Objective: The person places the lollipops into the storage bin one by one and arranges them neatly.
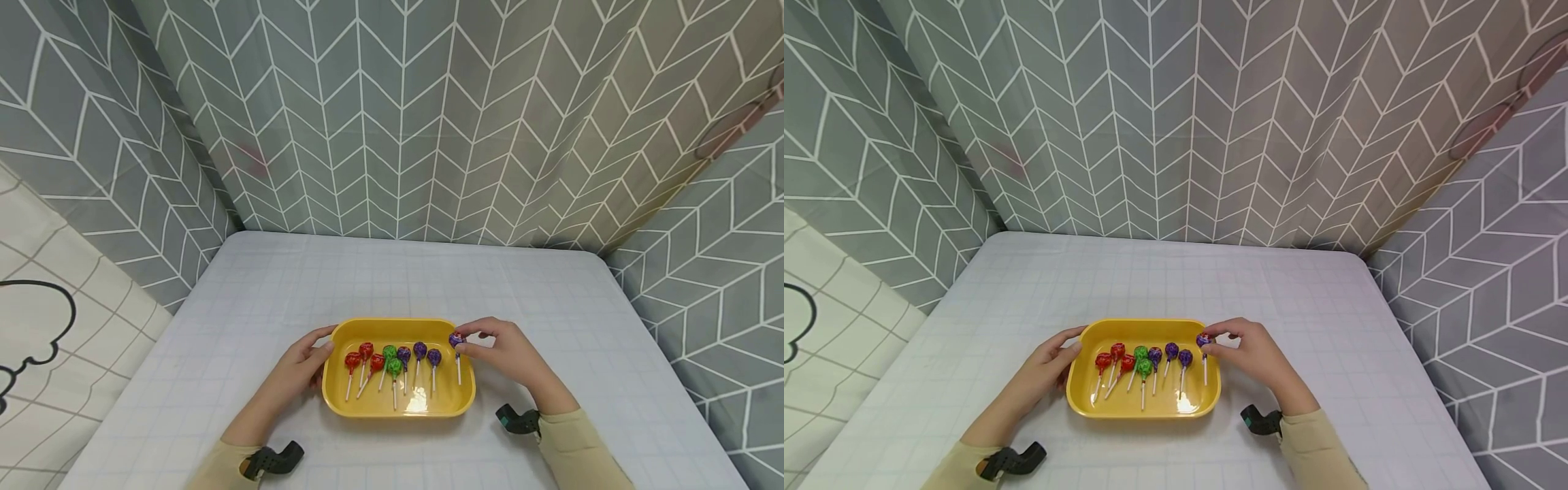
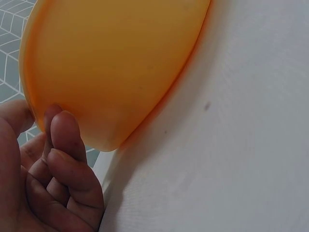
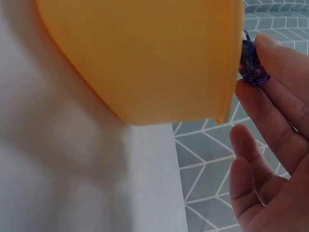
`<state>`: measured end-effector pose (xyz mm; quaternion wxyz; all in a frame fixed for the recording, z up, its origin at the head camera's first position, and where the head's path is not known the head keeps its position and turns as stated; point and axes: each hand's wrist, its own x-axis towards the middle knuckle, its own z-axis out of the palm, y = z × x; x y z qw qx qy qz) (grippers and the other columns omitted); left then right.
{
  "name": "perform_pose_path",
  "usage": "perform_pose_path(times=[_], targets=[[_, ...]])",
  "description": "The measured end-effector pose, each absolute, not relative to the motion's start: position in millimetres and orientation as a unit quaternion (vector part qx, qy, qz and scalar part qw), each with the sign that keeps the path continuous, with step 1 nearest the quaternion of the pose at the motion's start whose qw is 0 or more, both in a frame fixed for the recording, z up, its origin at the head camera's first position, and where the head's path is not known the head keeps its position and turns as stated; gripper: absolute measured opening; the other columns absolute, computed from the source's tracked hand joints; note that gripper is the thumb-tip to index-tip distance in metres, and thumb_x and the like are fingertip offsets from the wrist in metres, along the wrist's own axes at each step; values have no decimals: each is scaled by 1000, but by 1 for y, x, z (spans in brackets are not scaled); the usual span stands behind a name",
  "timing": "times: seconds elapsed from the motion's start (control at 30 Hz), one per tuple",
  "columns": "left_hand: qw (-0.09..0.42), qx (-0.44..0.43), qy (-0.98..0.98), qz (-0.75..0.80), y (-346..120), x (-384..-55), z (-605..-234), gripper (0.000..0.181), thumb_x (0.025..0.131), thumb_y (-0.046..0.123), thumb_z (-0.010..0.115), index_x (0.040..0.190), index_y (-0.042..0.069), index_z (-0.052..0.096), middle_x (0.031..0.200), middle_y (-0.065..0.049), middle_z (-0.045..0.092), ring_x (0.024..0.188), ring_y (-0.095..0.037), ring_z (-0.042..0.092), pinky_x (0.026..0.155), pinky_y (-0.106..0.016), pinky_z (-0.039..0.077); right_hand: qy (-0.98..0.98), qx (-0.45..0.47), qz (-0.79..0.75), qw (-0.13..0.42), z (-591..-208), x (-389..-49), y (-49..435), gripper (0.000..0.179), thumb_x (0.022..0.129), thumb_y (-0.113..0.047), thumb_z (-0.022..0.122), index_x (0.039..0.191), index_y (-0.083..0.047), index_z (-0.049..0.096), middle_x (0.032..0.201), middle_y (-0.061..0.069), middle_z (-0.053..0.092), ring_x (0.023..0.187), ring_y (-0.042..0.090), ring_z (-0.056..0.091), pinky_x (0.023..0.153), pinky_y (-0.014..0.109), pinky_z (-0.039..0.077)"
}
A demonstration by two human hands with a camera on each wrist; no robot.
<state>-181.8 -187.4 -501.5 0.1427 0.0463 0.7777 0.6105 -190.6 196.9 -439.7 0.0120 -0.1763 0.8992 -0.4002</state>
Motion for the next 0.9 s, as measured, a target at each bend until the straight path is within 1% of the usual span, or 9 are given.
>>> perform_pose_path(times=[0.13,0.27,0.47,0.73,0.9], targets=[[142,45,781,607,-187,-182,-502,37,89,44,50,125,40,45,69,-15,58,51,-26,50,45,-34,44,899,-200,-389,-1,-442,-191,193,25,75,-47,67,97,-36,65,94,-21,61,96,10,54,85,43,41],[140,44,781,606,-187,-182,-503,37,89,45,50,125,40,45,69,-14,58,51,-26,50,45,-34,44,897,-217,-384,0,-446,-191,191,24,77,-46,66,98,-35,64,95,-21,60,97,3,52,86,38,42],[140,52,778,611,-187,-182,-502,37,90,42,50,126,38,45,69,-15,58,51,-26,49,45,-34,43,898,-222,-379,-8,-448,-191,189,23,77,-45,66,98,-35,64,94,-22,60,96,2,52,87,37,41],[142,52,777,611,-187,-182,-502,37,90,43,50,126,38,45,69,-14,58,51,-25,49,45,-33,44,911,-217,-350,-13,-448,-189,185,21,76,-43,69,96,-36,65,91,-25,60,95,-1,51,87,34,40],[143,60,776,611,-188,-182,-503,38,90,42,49,128,37,43,70,-14,58,51,-25,50,45,-34,44,913,-207,-350,-1,-448,-187,184,24,76,-44,68,97,-33,66,90,-23,60,92,4,54,85,38,42]])
